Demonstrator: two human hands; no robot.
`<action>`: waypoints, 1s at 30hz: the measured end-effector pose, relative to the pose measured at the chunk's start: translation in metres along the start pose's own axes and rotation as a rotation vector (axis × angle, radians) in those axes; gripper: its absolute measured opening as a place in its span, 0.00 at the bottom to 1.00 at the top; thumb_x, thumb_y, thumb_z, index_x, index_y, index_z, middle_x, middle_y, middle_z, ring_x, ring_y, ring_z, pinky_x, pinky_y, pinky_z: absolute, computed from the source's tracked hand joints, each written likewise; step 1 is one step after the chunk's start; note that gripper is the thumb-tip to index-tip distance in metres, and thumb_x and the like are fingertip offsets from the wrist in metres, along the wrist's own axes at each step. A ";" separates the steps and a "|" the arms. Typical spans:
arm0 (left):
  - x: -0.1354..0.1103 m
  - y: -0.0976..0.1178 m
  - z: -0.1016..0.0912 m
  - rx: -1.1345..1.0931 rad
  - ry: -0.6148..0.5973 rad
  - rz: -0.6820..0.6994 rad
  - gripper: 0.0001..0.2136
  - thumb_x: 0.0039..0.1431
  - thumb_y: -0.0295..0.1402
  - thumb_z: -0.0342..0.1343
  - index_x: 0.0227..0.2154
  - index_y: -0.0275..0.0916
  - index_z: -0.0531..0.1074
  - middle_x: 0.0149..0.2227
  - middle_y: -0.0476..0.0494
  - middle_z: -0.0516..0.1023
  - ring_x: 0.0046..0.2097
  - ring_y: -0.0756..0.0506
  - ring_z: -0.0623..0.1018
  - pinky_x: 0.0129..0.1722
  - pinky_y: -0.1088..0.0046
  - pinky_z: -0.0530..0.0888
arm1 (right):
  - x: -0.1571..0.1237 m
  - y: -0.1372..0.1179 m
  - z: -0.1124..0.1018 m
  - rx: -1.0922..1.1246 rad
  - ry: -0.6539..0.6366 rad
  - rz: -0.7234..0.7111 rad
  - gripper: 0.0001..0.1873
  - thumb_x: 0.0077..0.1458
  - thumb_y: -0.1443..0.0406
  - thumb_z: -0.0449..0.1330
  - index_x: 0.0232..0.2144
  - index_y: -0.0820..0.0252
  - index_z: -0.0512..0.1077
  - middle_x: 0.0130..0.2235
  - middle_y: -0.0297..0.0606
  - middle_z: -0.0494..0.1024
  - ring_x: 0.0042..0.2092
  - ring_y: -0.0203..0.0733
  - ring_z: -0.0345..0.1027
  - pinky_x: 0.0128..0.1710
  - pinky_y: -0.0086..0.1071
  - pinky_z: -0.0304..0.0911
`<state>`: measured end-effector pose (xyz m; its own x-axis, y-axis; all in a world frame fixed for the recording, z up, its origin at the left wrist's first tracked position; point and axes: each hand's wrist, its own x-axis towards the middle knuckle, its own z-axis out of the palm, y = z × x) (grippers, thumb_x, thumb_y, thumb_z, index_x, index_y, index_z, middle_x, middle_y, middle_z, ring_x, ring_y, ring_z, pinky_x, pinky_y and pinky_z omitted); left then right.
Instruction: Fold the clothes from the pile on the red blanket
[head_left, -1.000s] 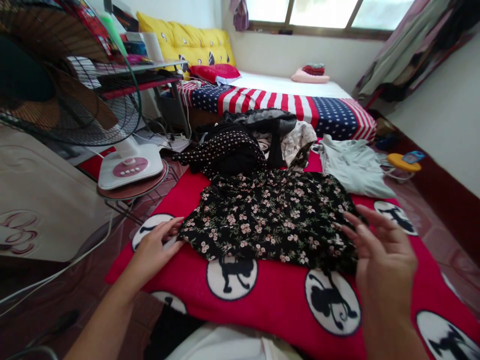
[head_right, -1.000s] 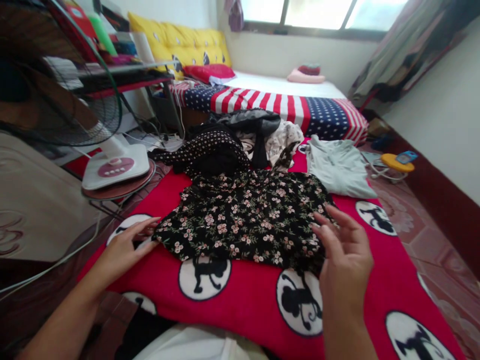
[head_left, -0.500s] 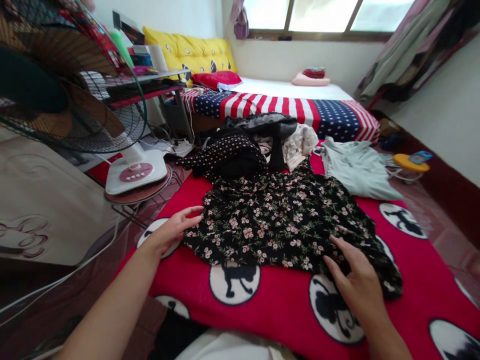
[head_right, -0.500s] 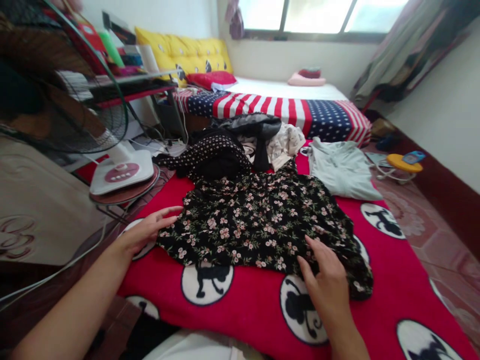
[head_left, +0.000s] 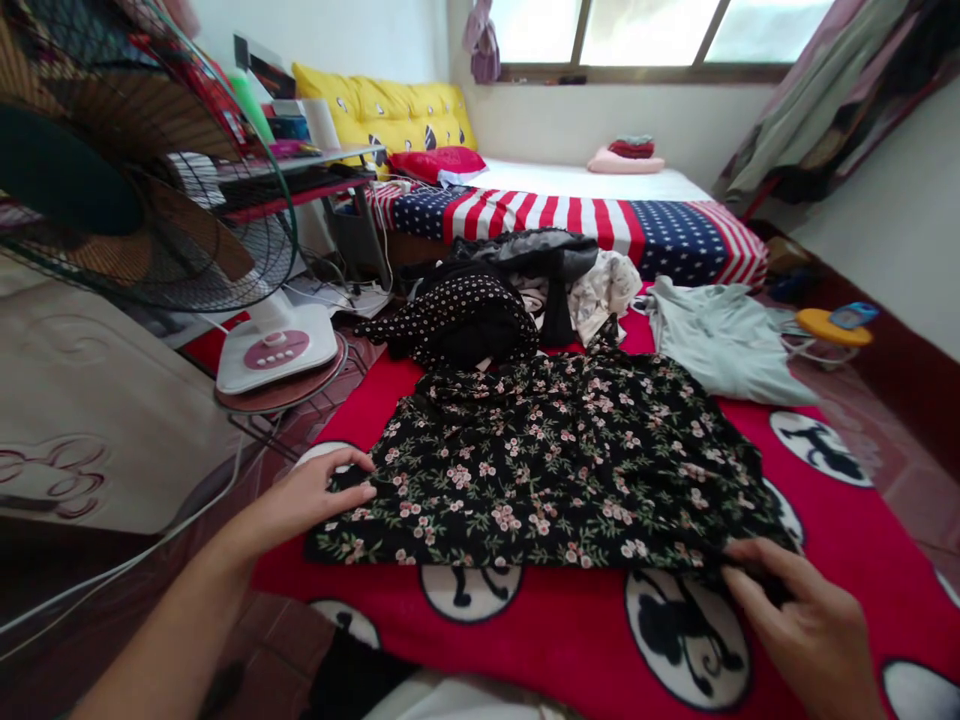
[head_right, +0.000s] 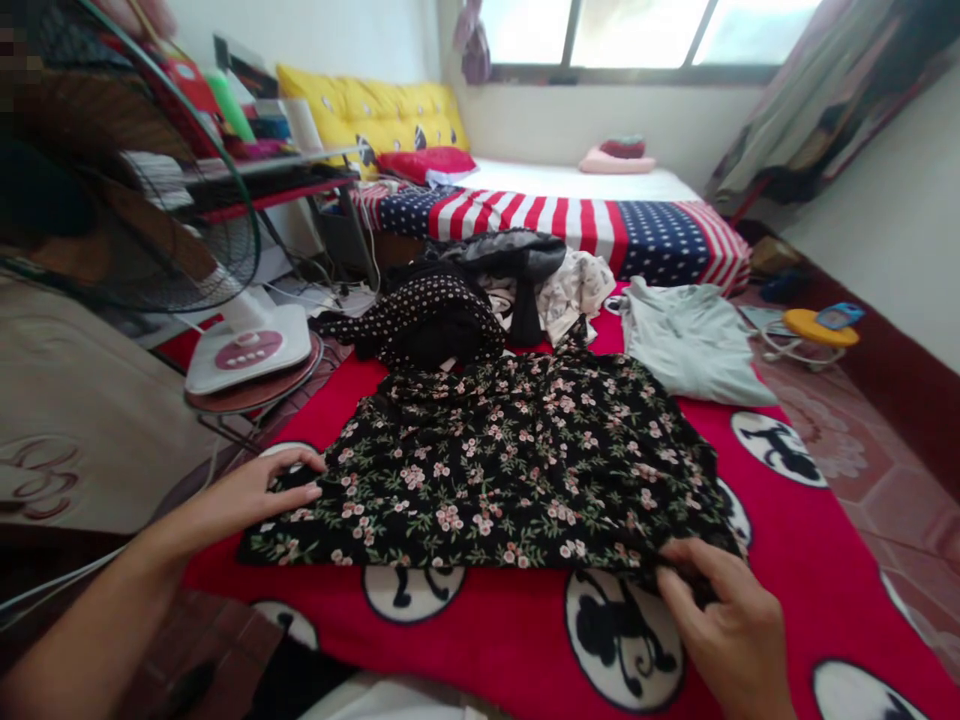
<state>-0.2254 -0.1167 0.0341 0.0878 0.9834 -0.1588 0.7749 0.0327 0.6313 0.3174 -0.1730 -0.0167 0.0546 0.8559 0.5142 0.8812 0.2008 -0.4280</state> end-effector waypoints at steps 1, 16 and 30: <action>0.001 -0.001 0.000 0.058 -0.001 0.000 0.18 0.46 0.49 0.62 0.36 0.43 0.76 0.41 0.45 0.79 0.44 0.39 0.77 0.44 0.69 0.71 | 0.000 0.005 -0.002 -0.001 -0.042 0.011 0.12 0.49 0.56 0.60 0.33 0.57 0.75 0.31 0.37 0.79 0.31 0.45 0.74 0.32 0.35 0.70; 0.055 0.084 0.068 0.025 0.037 0.528 0.14 0.61 0.33 0.53 0.48 0.42 0.74 0.50 0.41 0.73 0.50 0.44 0.74 0.52 0.67 0.70 | 0.018 -0.044 0.023 0.141 -0.323 -0.009 0.13 0.58 0.52 0.57 0.35 0.53 0.75 0.39 0.35 0.78 0.41 0.43 0.73 0.43 0.34 0.67; 0.126 0.058 0.030 0.164 0.182 0.309 0.07 0.50 0.27 0.58 0.32 0.42 0.78 0.29 0.49 0.75 0.32 0.47 0.75 0.33 0.74 0.70 | 0.015 -0.042 0.032 0.138 -0.256 -0.012 0.13 0.58 0.53 0.57 0.33 0.54 0.74 0.37 0.37 0.78 0.41 0.44 0.73 0.41 0.35 0.68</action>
<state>-0.1503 0.0041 0.0276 0.2316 0.9585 0.1663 0.8205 -0.2843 0.4960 0.2659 -0.1537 -0.0151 -0.0910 0.9421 0.3227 0.8076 0.2594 -0.5296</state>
